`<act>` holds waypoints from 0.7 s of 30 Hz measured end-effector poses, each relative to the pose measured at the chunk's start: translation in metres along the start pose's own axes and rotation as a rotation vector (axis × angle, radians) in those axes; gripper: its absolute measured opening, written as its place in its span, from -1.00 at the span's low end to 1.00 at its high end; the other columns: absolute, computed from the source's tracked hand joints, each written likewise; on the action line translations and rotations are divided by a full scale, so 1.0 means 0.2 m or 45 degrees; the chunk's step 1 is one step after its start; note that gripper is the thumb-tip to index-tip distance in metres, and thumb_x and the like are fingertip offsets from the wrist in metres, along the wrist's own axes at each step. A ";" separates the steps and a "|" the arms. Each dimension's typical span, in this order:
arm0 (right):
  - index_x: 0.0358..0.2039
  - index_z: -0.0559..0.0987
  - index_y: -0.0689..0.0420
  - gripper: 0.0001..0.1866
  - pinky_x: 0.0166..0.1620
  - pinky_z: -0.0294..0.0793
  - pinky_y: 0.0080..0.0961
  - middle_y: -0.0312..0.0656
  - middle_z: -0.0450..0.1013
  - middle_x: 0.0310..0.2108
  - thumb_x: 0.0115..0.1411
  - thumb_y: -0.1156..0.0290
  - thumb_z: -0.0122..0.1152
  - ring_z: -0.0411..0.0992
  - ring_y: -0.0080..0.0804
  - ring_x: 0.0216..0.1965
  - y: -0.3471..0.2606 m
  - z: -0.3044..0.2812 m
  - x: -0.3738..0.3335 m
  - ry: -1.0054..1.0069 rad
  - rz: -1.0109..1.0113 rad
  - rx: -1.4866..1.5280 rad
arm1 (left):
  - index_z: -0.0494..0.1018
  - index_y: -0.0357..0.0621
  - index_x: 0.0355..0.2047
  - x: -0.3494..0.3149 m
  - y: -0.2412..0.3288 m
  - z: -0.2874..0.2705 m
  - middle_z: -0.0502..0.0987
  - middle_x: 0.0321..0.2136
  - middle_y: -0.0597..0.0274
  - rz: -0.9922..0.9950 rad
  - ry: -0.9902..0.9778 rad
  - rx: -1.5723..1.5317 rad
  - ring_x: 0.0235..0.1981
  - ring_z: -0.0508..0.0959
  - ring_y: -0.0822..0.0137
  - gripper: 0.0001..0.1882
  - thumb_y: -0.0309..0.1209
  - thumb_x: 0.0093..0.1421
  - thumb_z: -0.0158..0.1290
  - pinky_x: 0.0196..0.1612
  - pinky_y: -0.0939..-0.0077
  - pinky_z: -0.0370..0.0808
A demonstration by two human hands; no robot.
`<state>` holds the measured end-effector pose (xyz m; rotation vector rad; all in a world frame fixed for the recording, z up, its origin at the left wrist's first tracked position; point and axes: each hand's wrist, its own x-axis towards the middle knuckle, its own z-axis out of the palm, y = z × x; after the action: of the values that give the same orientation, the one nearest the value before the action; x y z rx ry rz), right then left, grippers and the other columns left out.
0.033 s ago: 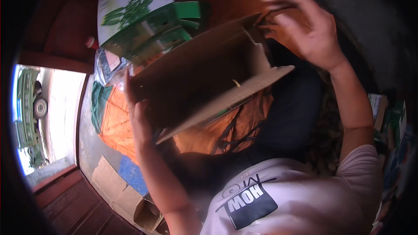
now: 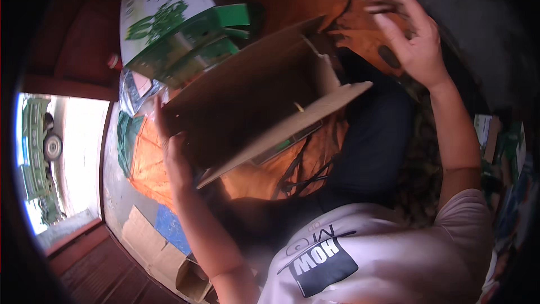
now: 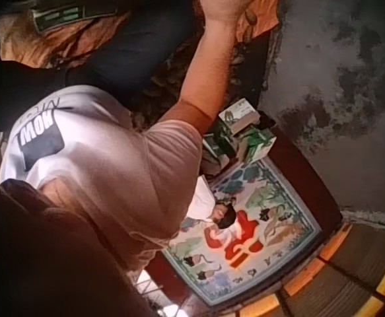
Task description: Packing large radishes or root vegetables into cardboard boxes and weighing them on a scale.
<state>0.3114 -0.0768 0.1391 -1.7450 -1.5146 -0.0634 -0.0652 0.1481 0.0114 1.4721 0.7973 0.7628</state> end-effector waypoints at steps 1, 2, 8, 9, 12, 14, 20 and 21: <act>0.16 0.55 0.16 -0.66 0.13 0.57 -0.48 -0.18 0.59 0.06 0.39 0.56 0.18 0.57 -0.45 0.05 0.17 -0.14 -0.16 0.103 0.112 -0.017 | -0.01 -0.08 0.56 0.00 0.01 0.03 0.09 0.51 0.04 -0.009 0.008 0.013 0.51 0.07 0.07 -0.01 -0.20 0.08 -0.04 0.52 0.21 -0.04; 0.18 0.53 0.16 -0.64 0.08 0.57 -0.50 -0.17 0.60 0.05 0.40 0.57 0.16 0.58 -0.48 0.02 0.35 -0.26 -0.35 0.188 0.270 -0.012 | -0.01 -0.07 0.56 0.01 0.01 0.05 0.10 0.50 0.04 0.021 0.008 0.037 0.48 0.12 0.07 -0.03 -0.24 0.11 -0.06 0.50 0.21 0.02; 0.14 0.51 0.15 -0.66 0.02 0.56 -0.43 -0.08 0.64 -0.11 0.37 0.59 0.16 0.64 -0.31 -0.02 1.04 -0.61 -1.81 0.343 1.051 -0.282 | 0.27 -0.07 0.29 -0.05 -0.12 0.01 0.36 0.28 -0.05 0.171 0.021 0.415 0.10 0.52 0.10 -0.42 -0.41 0.22 -0.03 0.14 0.23 0.51; 0.14 0.51 0.16 -0.65 0.04 0.57 -0.36 -0.02 0.64 -0.12 0.35 0.58 0.18 0.65 -0.17 -0.01 1.04 -0.56 -1.98 0.291 1.151 -0.382 | 0.54 -0.24 0.02 -0.08 -0.14 -0.07 0.41 0.25 -0.09 0.475 0.013 1.029 -0.04 0.60 0.17 -0.64 -0.48 0.22 0.02 0.02 0.30 0.55; 0.14 0.51 0.18 -0.59 0.10 0.57 -0.20 0.08 0.63 -0.04 0.27 0.51 0.23 0.59 0.04 0.07 1.14 -0.55 -2.64 0.130 1.536 -0.488 | 0.55 -0.26 -0.13 -0.08 -0.23 -0.10 0.57 -0.02 -0.03 0.602 0.010 1.124 -0.20 0.63 0.20 -0.81 -0.54 0.25 0.07 -0.16 0.35 0.58; 0.18 0.52 0.09 -0.54 0.09 0.58 -0.32 0.01 0.64 -0.04 0.26 0.48 0.26 0.62 -0.21 0.05 1.19 -0.46 -2.92 -0.117 1.766 -0.608 | 0.54 -0.26 -0.17 -0.10 -0.28 -0.30 0.64 -0.15 0.01 0.578 0.127 1.501 -0.34 0.63 0.26 -0.88 -0.55 0.30 0.08 -0.28 0.37 0.59; 0.28 0.48 0.05 -0.24 0.24 0.48 -0.16 0.08 0.56 0.13 0.08 0.14 0.52 0.51 0.01 0.19 1.21 -0.40 -3.45 -0.510 1.879 -0.559 | 0.28 -0.02 0.26 -0.04 -0.30 0.11 0.52 0.04 0.01 0.142 -0.013 0.513 -0.19 0.60 0.20 -0.50 -0.46 0.30 -0.02 -0.20 0.34 0.61; 0.30 0.46 0.05 -0.18 0.24 0.48 -0.13 0.06 0.56 0.12 0.04 0.09 0.54 0.51 0.05 0.18 1.17 -0.22 -3.36 -0.621 1.855 -0.515 | 0.17 0.06 0.36 -0.05 -0.18 0.15 0.47 0.10 -0.01 0.011 0.031 0.383 -0.11 0.59 0.18 -0.38 -0.46 0.28 -0.06 -0.15 0.34 0.62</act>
<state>0.3413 -0.6357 -0.3028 -2.9225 -0.1594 0.8830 -0.0467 0.1251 -0.0263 1.7372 0.9558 0.6892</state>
